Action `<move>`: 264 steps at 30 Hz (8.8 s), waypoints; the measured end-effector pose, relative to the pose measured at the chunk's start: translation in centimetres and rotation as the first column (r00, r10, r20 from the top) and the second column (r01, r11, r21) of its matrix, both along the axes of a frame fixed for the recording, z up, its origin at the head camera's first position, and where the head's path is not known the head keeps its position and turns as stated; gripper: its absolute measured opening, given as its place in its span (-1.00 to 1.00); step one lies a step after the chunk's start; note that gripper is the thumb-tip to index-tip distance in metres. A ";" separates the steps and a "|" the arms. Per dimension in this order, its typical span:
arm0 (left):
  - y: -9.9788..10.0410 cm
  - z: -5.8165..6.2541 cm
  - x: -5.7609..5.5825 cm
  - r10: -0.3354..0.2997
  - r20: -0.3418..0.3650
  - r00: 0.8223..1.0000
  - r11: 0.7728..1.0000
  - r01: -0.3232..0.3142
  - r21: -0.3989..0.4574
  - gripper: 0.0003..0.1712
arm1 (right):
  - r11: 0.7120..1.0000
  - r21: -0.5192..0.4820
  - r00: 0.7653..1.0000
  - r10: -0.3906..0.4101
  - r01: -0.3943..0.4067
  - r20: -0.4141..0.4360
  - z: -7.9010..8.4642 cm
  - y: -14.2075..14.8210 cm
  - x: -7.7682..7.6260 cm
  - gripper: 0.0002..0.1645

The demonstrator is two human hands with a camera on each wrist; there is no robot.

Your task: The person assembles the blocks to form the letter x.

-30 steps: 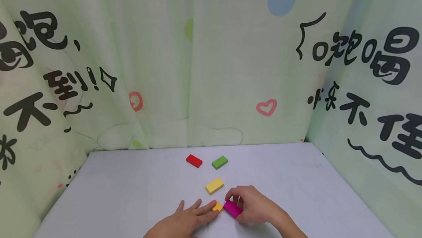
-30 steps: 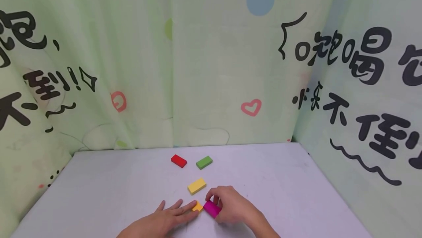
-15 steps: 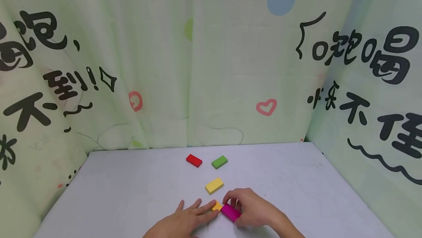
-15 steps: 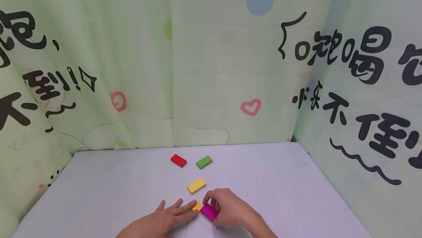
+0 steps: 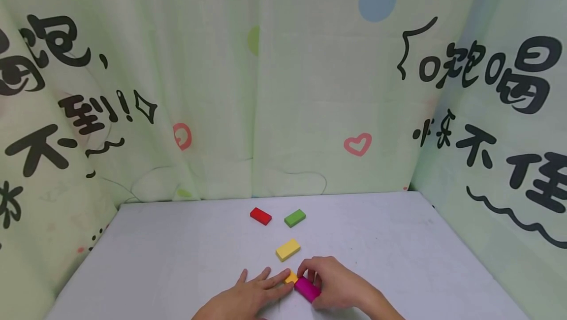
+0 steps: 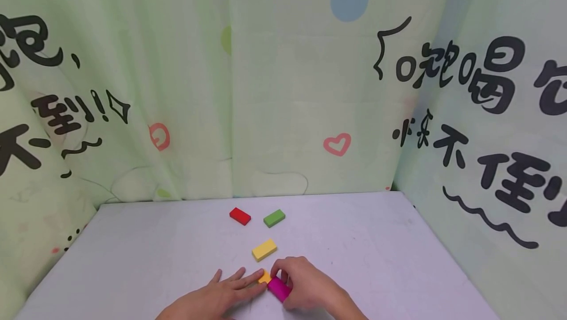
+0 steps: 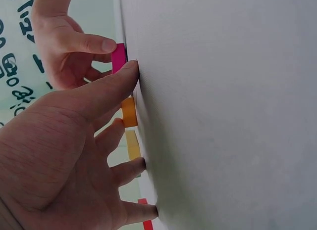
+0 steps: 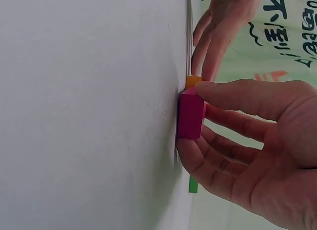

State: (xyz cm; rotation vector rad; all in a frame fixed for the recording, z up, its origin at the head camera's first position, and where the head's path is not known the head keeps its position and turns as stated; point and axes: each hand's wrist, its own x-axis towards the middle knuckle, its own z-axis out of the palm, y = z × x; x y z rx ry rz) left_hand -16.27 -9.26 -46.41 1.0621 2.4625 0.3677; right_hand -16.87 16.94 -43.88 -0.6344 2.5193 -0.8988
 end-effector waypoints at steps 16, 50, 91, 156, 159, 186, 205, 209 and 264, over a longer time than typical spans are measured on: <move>-0.1 -0.1 0.0 -0.013 -0.017 1.000 1.000 0.013 0.016 -0.01 | 1.000 0.006 0.999 -0.022 0.021 0.037 -0.4 -0.4 0.3 -0.45; -0.2 -0.1 0.1 -0.012 -0.033 0.999 1.000 0.012 0.026 -0.02 | 0.986 0.003 0.986 0.165 -0.165 -0.030 -0.2 1.3 0.6 -0.52; -0.4 0.0 0.5 -0.037 -0.079 0.996 0.999 0.040 0.026 -0.05 | 0.922 0.187 0.905 0.374 -0.340 -0.201 -0.1 2.5 0.5 -0.36; -1.2 0.5 -6.1 0.194 -0.117 0.974 0.965 -0.168 0.202 -0.28 | 0.898 0.177 0.880 0.433 -0.403 -0.193 -2.6 3.2 0.7 -0.33; -0.8 0.3 -6.6 0.197 -0.129 0.972 0.961 -0.165 0.224 -0.30 | 0.897 0.177 0.878 0.436 -0.405 -0.199 -2.7 3.3 0.7 -0.33; 1.9 -0.7 -9.4 0.171 -0.002 0.985 0.890 -0.154 0.429 -0.35 | 0.894 0.175 0.864 0.444 -0.412 -0.239 -2.5 3.2 0.9 -0.35; 3.9 -0.3 -9.5 0.215 0.013 0.976 0.918 -0.207 0.339 -0.40 | 0.899 0.170 0.883 0.432 -0.404 -0.185 -2.4 3.0 0.6 -0.34; 4.1 -0.2 -9.5 0.220 0.007 0.976 0.925 -0.211 0.317 -0.43 | 0.899 0.176 0.884 0.430 -0.401 -0.182 -2.4 2.9 0.6 -0.34; 4.3 1.3 -10.4 0.285 0.121 0.951 0.914 -0.307 0.263 -0.54 | 0.899 0.161 0.882 0.433 -0.407 -0.189 -2.6 3.1 0.5 -0.35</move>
